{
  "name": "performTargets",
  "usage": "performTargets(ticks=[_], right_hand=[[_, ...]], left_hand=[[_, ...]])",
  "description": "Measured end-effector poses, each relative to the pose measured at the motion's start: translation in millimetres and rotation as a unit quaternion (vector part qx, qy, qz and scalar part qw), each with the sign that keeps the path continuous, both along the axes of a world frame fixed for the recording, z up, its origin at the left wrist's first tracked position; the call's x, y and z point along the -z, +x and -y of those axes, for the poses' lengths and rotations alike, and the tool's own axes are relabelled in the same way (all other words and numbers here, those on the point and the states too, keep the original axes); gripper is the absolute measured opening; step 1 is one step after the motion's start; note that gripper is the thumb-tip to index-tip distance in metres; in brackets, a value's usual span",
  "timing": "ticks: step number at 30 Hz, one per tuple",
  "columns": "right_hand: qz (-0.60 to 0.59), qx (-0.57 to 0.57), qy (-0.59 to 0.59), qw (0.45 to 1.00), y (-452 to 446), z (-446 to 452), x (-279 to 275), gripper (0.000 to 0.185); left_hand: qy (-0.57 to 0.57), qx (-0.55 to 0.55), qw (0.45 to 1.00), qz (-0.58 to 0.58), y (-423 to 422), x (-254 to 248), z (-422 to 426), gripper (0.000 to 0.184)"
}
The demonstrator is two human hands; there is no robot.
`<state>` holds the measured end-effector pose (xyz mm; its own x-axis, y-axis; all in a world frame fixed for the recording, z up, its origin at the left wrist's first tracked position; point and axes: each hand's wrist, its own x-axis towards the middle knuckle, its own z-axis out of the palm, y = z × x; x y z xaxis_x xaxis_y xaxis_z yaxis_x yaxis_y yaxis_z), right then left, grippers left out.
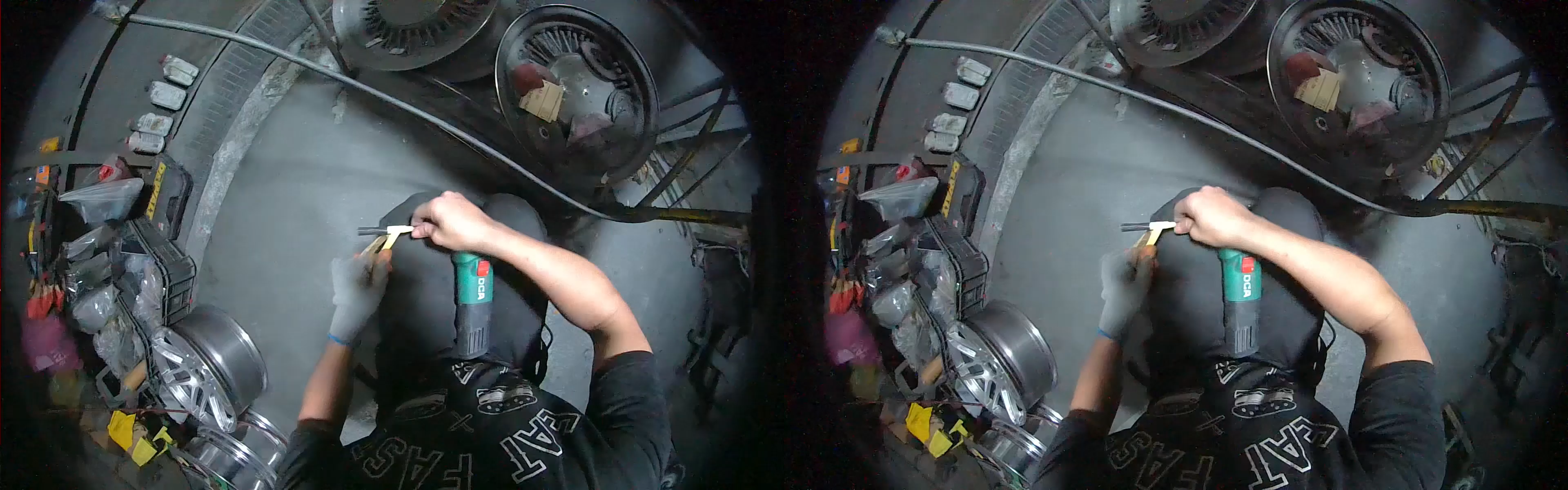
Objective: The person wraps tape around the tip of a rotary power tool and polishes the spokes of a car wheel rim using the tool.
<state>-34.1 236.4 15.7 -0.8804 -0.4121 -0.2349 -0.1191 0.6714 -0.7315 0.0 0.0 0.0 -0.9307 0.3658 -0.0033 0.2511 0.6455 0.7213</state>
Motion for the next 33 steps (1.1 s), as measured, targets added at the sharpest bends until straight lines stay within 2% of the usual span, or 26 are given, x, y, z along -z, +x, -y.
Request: performTargets(ticks=[1,2,3,5,6,8,9,11,13,15,16,17,21,23,24,26,27,29,31,33], right_hand=[[0.025,-0.006,-0.02,0.999,-7,-3,-7,0.018],[0.136,-0.048,-0.069,0.987,-18,-12,-15,0.017],[0.305,-0.045,-0.134,0.942,-30,-15,-6,0.021],[0.381,-0.082,-0.148,0.909,-33,-12,6,0.027],[0.377,-0.082,-0.146,0.911,-35,-13,3,0.027],[0.287,-0.106,-0.093,0.948,-31,-10,-3,0.031],[0.174,-0.132,-0.021,0.976,-26,-7,-19,0.035],[0.048,-0.105,-0.013,0.993,-15,-3,-21,0.037],[-0.025,-0.006,-0.076,0.997,-2,9,-18,0.032],[-0.016,0.006,-0.089,0.996,-4,16,-8,0.027],[-0.019,0.007,-0.087,0.996,-4,15,-5,0.027],[-0.05,-0.001,-0.087,0.995,-3,15,-2,0.025],[-0.156,0.007,-0.055,0.986,8,21,-5,0.023],[-0.176,0.003,-0.05,0.983,9,21,1,0.023],[-0.169,-0.001,-0.059,0.984,9,22,4,0.023],[-0.128,-0.002,-0.058,0.99,8,20,-4,0.026],[-0.13,-0.004,-0.072,0.989,6,14,-9,0.027],[-0.115,-0.006,-0.116,0.986,7,5,-15,0.029],[-0.092,-0.002,-0.091,0.992,10,8,-13,0.032],[-0.094,0.012,-0.111,0.989,14,9,-9,0.033]], left_hand=[[0.012,-0.009,1.0,0.015,-1,1,-3,0.027],[0.027,-0.018,0.999,0.029,-2,2,-6,0.025],[0.029,-0.018,0.999,0.017,-8,5,-4,0.025],[0.014,-0.003,0.999,0.046,-9,4,-3,0.023],[0.017,-0.003,0.999,0.041,-10,7,-5,0.023],[0.036,-0.03,0.998,0.041,-8,11,-6,0.019],[0.035,-0.029,0.998,0.04,-7,5,-9,0.019],[0.073,-0.077,0.993,0.053,-4,-6,-16,0.014],[0.087,-0.086,0.99,0.07,-6,-24,-27,0.013],[0.099,-0.095,0.987,0.087,-9,-26,-30,0.012],[0.094,-0.09,0.991,0.04,-10,-17,-30,0.011],[0.088,-0.086,0.992,-0.005,-11,-11,-30,0.011],[0.102,-0.069,0.991,-0.043,-14,-9,-36,0.008],[-0.031,-0.026,0.96,-0.277,-20,-18,-40,0.008],[-0.034,-0.025,0.96,-0.277,-19,-14,-37,0.008],[-0.205,0.011,0.918,-0.339,-17,2,-24,0.012],[-0.204,0.012,0.918,-0.339,-15,11,-7,0.012],[-0.397,0.002,0.911,-0.107,-23,26,30,0.015],[-0.388,0.009,0.92,-0.059,-32,27,45,0.018],[-0.269,-0.053,0.955,-0.117,-51,51,52,0.023]])
